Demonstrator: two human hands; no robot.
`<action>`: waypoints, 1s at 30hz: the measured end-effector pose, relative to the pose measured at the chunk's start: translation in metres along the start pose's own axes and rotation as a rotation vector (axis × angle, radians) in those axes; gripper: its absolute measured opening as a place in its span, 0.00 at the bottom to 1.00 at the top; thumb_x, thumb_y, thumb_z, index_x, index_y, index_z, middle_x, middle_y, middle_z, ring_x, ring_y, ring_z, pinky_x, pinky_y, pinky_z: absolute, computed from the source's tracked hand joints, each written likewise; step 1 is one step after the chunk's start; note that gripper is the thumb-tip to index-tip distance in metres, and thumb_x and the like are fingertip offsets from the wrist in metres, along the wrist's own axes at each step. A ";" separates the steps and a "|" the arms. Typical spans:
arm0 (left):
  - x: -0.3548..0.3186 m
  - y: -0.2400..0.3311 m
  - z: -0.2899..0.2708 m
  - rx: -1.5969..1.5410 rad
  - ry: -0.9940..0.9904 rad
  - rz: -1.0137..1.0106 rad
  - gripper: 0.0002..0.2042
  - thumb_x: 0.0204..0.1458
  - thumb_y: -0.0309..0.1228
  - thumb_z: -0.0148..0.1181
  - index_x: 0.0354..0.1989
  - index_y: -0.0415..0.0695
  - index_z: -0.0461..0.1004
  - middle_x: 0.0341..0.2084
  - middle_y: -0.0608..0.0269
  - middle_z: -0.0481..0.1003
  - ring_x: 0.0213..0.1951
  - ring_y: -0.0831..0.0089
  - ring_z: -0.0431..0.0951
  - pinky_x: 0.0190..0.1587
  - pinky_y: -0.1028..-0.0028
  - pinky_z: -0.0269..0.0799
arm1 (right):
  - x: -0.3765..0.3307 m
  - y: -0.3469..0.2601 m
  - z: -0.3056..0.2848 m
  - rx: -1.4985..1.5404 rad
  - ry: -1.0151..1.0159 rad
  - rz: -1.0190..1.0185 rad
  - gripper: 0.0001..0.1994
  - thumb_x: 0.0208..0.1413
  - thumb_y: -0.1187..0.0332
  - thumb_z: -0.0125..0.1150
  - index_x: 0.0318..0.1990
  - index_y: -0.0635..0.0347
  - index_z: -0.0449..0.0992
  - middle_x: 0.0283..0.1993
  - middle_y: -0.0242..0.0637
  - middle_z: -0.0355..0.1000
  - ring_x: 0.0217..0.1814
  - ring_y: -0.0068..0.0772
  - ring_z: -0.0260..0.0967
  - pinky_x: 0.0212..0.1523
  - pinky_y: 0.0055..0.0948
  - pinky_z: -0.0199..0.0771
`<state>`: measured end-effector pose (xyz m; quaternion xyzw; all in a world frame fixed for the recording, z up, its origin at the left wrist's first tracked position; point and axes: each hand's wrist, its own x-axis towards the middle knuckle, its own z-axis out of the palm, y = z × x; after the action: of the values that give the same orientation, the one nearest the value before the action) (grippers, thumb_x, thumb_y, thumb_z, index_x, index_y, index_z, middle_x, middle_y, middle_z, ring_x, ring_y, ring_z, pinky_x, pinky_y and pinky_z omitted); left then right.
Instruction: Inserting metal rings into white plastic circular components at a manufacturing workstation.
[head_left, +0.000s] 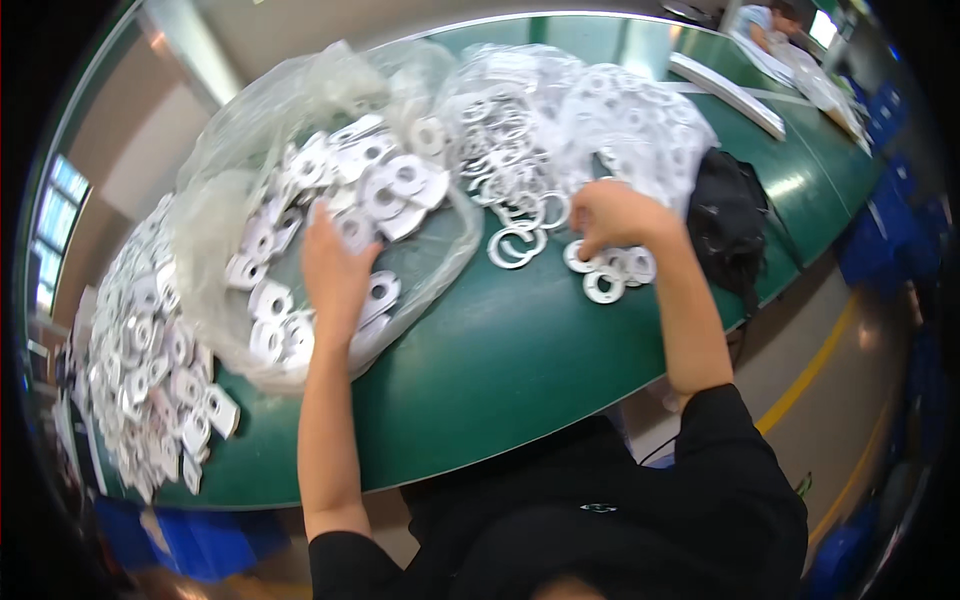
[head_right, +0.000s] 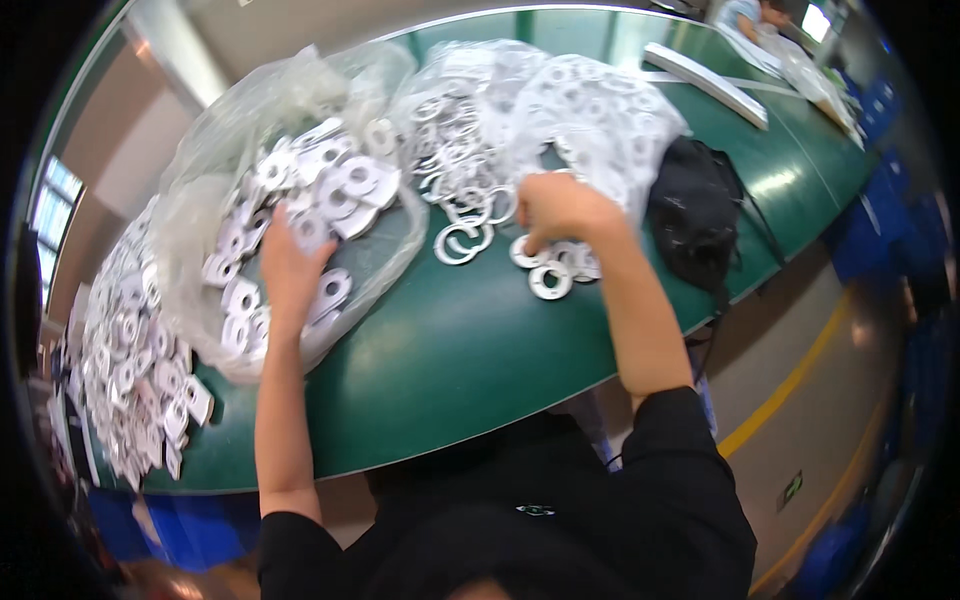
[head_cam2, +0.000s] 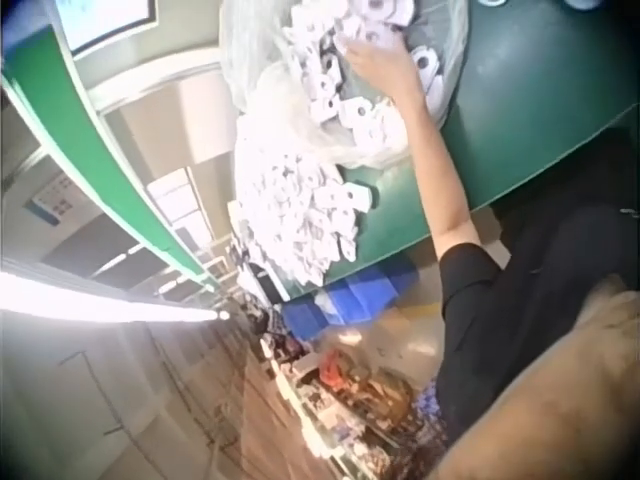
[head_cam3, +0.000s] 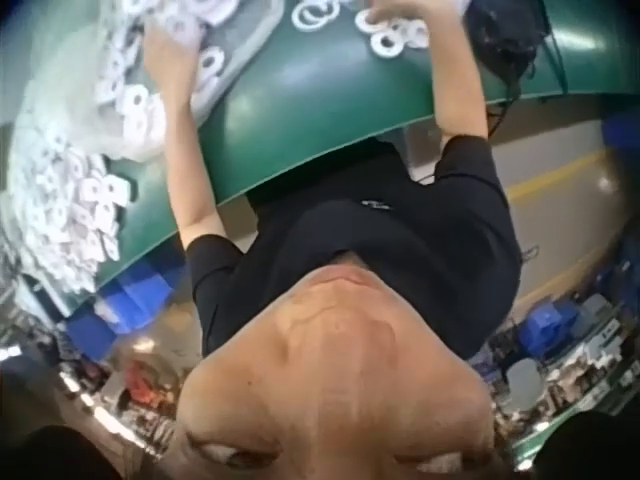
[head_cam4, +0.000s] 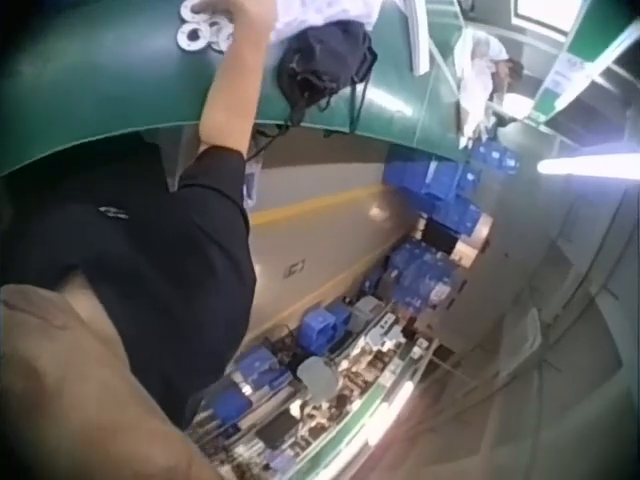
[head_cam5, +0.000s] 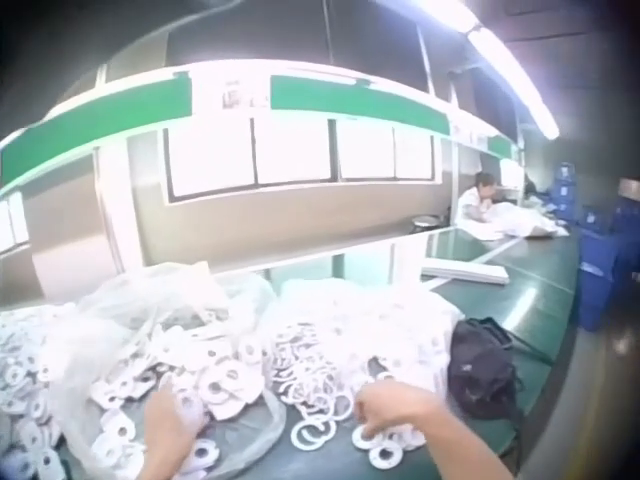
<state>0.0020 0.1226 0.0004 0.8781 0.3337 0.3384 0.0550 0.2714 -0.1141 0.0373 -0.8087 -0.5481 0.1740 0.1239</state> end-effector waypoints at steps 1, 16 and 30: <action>0.002 0.006 -0.003 0.012 -0.031 -0.020 0.41 0.36 0.30 0.71 0.61 0.32 0.56 0.53 0.39 0.66 0.55 0.46 0.65 0.58 0.61 0.59 | 0.001 0.002 0.003 -0.023 -0.017 -0.024 0.18 0.27 0.67 0.74 0.30 0.61 0.78 0.31 0.40 0.76 0.35 0.40 0.74 0.37 0.34 0.73; -0.054 0.089 -0.040 -1.869 -0.698 -0.890 0.18 0.64 0.41 0.39 0.56 0.42 0.61 0.49 0.55 0.71 0.47 0.62 0.74 0.46 0.58 0.76 | 0.011 -0.100 0.047 0.376 0.672 -0.928 0.06 0.45 0.71 0.66 0.29 0.57 0.74 0.30 0.32 0.69 0.34 0.34 0.69 0.34 0.31 0.70; -0.054 0.070 -0.027 -1.622 -0.430 -0.852 0.14 0.63 0.43 0.45 0.46 0.45 0.64 0.41 0.51 0.76 0.36 0.63 0.79 0.21 0.75 0.68 | 0.012 -0.056 0.046 0.104 0.159 -0.387 0.15 0.42 0.62 0.68 0.22 0.62 0.69 0.23 0.38 0.68 0.31 0.42 0.69 0.34 0.40 0.66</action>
<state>-0.0070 0.0315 0.0134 0.4195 0.2719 0.2494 0.8294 0.2089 -0.0817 0.0152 -0.6920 -0.6719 0.1106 0.2396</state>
